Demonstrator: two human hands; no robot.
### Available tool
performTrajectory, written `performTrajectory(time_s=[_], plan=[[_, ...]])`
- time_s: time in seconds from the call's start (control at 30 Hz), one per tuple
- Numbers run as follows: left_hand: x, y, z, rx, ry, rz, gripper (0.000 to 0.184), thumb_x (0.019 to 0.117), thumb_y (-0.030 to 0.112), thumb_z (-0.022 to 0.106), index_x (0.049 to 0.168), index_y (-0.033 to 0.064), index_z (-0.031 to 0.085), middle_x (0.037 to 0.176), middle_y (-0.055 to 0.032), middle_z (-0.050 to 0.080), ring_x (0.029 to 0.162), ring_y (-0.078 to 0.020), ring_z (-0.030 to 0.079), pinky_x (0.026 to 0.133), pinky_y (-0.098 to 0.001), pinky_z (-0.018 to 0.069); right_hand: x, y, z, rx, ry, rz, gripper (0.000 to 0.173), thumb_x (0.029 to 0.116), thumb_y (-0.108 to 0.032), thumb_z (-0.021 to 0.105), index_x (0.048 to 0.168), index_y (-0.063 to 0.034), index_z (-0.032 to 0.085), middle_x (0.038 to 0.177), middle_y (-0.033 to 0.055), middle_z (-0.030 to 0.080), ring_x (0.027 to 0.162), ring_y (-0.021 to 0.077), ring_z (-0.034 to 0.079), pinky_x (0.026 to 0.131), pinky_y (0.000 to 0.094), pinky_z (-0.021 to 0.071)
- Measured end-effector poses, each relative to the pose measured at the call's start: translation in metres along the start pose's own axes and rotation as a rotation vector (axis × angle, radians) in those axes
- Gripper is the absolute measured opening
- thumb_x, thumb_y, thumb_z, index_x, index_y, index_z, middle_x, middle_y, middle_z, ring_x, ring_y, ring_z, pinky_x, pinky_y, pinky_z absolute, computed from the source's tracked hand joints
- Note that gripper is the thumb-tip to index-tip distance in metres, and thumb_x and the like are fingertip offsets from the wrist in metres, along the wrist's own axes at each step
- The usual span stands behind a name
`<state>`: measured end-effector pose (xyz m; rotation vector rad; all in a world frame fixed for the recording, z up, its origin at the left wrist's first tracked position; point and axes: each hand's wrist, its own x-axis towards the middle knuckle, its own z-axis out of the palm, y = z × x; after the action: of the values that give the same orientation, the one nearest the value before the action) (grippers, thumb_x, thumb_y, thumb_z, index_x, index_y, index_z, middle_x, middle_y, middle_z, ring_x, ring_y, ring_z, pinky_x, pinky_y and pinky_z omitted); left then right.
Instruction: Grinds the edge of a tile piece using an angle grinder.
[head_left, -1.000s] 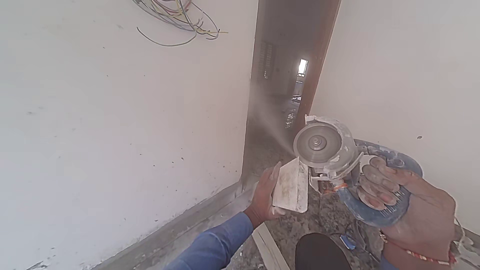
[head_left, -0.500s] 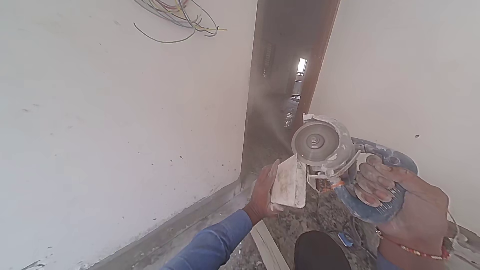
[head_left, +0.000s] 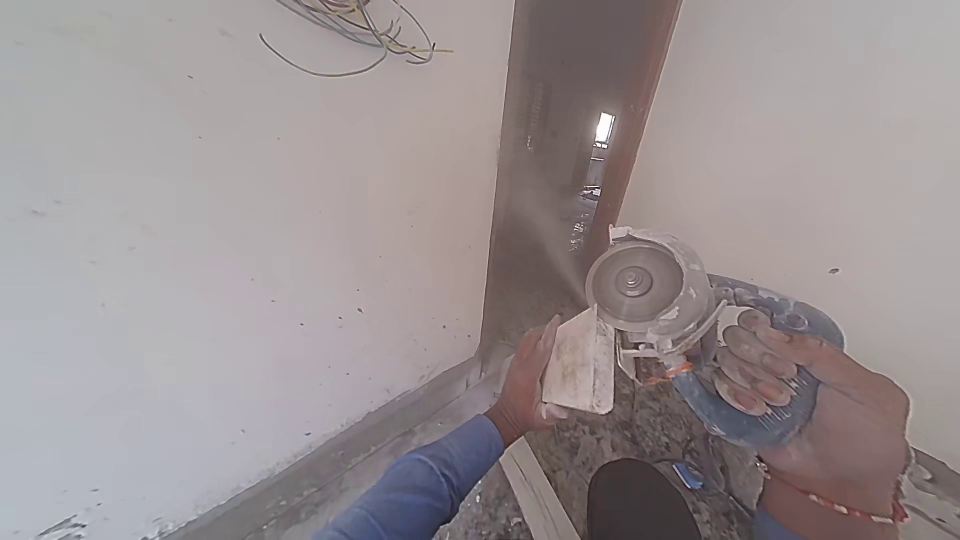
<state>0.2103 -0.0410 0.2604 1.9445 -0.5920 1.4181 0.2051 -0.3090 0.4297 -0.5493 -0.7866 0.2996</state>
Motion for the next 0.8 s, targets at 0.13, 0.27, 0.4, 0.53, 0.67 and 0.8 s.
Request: performTrajectory(time_s=[0.13,0.27,0.4,0.53,0.67,0.8], plan=[[0.0005,0.0005,-0.0005,0.005,0.004,-0.005,0.126,0.0788,0.094,0.033,0.15,-0.0083,0.042,0.142,-0.0283,0.054,0.133,-0.0289,0.054,0.115,-0.0402,0.042,-0.0003,0.0013,-0.0013,0.004,-0.021,-0.009,0.02,0.0998,-0.016,0.049,0.092,-0.0052,0.064,0.059,-0.0013,0.053,0.046,0.0074,0.056,0.043,0.0223,0.0521],[0.0007,0.0007,0.0002,0.023,0.012,-0.005,0.126,0.0788,0.095,0.031,0.15,-0.0081,0.042,0.143,-0.0277,0.054,0.133,-0.0289,0.054,0.115,-0.0404,0.042,0.0,0.0011,-0.001,-0.005,-0.012,-0.001,0.021,0.1001,-0.016,0.049,0.09,-0.0059,0.064,0.059,-0.0021,0.052,0.046,0.0065,0.055,0.043,0.0213,0.051],[0.0006,0.0002,-0.0008,0.01,0.015,0.0,0.127,0.0785,0.096,0.03,0.15,-0.0082,0.043,0.144,-0.0279,0.053,0.134,-0.0291,0.053,0.115,-0.0407,0.0416,-0.0009,0.0022,0.0006,-0.002,-0.016,0.008,0.021,0.0999,-0.017,0.051,0.09,-0.0063,0.065,0.059,-0.0016,0.053,0.046,0.0065,0.056,0.043,0.0213,0.0514],[0.0011,-0.0001,-0.0016,0.019,0.015,-0.009,0.126,0.0783,0.096,0.03,0.151,-0.0069,0.041,0.143,-0.0275,0.053,0.133,-0.0287,0.053,0.114,-0.0402,0.0419,-0.0009,0.0027,-0.0001,-0.006,-0.024,0.011,0.021,0.1002,-0.018,0.051,0.09,-0.0066,0.065,0.059,-0.002,0.053,0.046,0.0067,0.056,0.044,0.0218,0.052],[0.0003,-0.0019,-0.0019,0.035,0.019,-0.003,0.126,0.0788,0.095,0.029,0.151,-0.0075,0.042,0.144,-0.0278,0.053,0.133,-0.0284,0.054,0.114,-0.0396,0.0426,-0.0009,0.005,0.0003,-0.001,-0.018,0.011,0.021,0.1,-0.018,0.05,0.09,-0.0068,0.065,0.059,-0.002,0.053,0.046,0.0068,0.057,0.044,0.0223,0.0528],[0.0006,-0.004,-0.0019,0.025,0.012,-0.005,0.126,0.0792,0.095,0.028,0.151,-0.0073,0.041,0.143,-0.0275,0.053,0.132,-0.029,0.054,0.113,-0.0406,0.0433,-0.0002,0.0056,-0.0008,0.008,-0.023,0.014,0.02,0.0994,-0.017,0.051,0.09,-0.006,0.065,0.059,-0.0015,0.053,0.046,0.0071,0.056,0.044,0.0228,0.0526]])
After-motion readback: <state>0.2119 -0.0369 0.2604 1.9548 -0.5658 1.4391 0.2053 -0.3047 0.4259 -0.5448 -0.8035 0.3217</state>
